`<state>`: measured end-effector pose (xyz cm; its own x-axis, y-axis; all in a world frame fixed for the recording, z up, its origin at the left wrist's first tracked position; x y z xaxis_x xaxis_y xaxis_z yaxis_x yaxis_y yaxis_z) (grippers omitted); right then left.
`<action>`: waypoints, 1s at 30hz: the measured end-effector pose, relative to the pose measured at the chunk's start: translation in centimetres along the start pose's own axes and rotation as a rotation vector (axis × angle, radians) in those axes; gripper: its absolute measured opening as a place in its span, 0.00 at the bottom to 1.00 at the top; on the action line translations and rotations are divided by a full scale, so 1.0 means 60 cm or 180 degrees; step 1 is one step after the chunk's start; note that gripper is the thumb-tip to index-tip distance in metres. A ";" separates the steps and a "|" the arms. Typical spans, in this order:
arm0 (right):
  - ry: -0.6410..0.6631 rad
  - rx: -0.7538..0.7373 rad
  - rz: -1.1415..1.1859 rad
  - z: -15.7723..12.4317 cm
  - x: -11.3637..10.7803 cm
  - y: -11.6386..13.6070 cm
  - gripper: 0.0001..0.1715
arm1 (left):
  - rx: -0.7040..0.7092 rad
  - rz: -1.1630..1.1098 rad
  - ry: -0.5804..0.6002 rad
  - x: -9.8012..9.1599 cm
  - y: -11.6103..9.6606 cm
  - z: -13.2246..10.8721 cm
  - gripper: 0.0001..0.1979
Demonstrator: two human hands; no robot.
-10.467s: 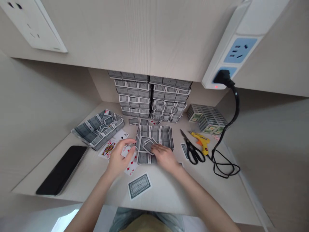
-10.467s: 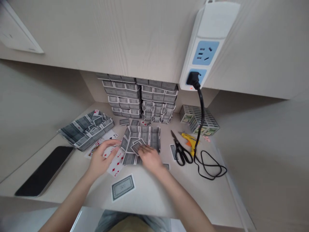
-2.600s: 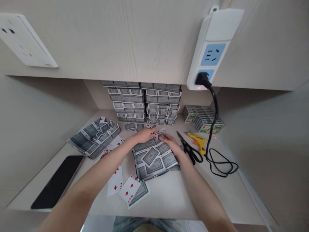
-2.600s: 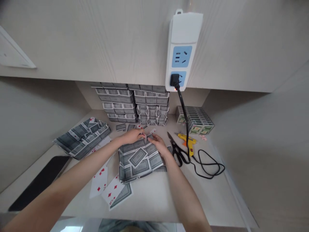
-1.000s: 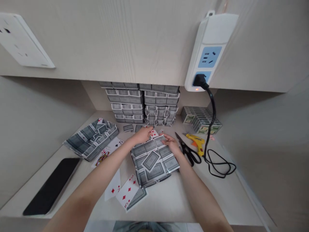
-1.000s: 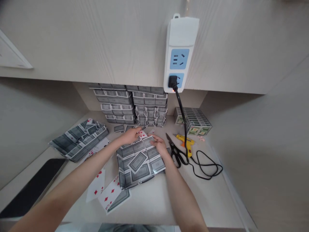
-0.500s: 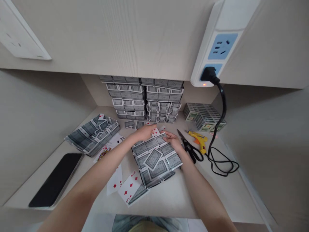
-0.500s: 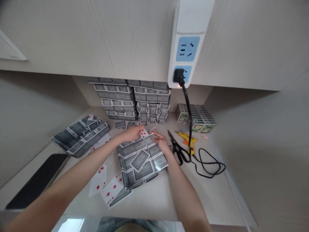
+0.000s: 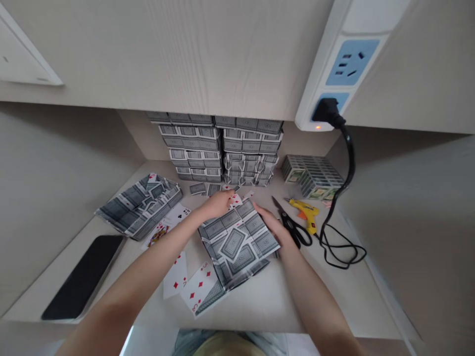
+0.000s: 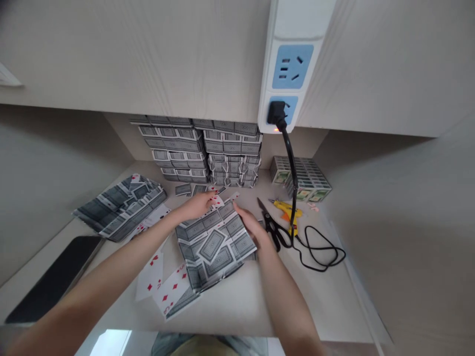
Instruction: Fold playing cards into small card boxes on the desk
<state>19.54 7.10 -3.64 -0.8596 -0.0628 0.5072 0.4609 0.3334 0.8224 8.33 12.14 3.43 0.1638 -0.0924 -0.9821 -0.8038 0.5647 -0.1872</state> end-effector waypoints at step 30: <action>0.0468 0.0566 0.0913 -0.012 0.003 -0.013 0.21 | 0.0107 -0.0451 -0.0009 -0.010 -0.011 -0.004 0.10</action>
<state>19.22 6.15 -3.98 -0.6542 -0.0732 0.7528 0.6219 0.5144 0.5905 8.63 11.66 4.16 0.2761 -0.1708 -0.9458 -0.7528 0.5733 -0.3233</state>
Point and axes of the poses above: each hand's wrist, its own z-axis towards the middle knuckle, its own x-axis out of the palm, y = z × x, the point moved 9 cm from there along z, towards the middle knuckle, and after that the axes turned 10 degrees about z, right-handed, at the moved point
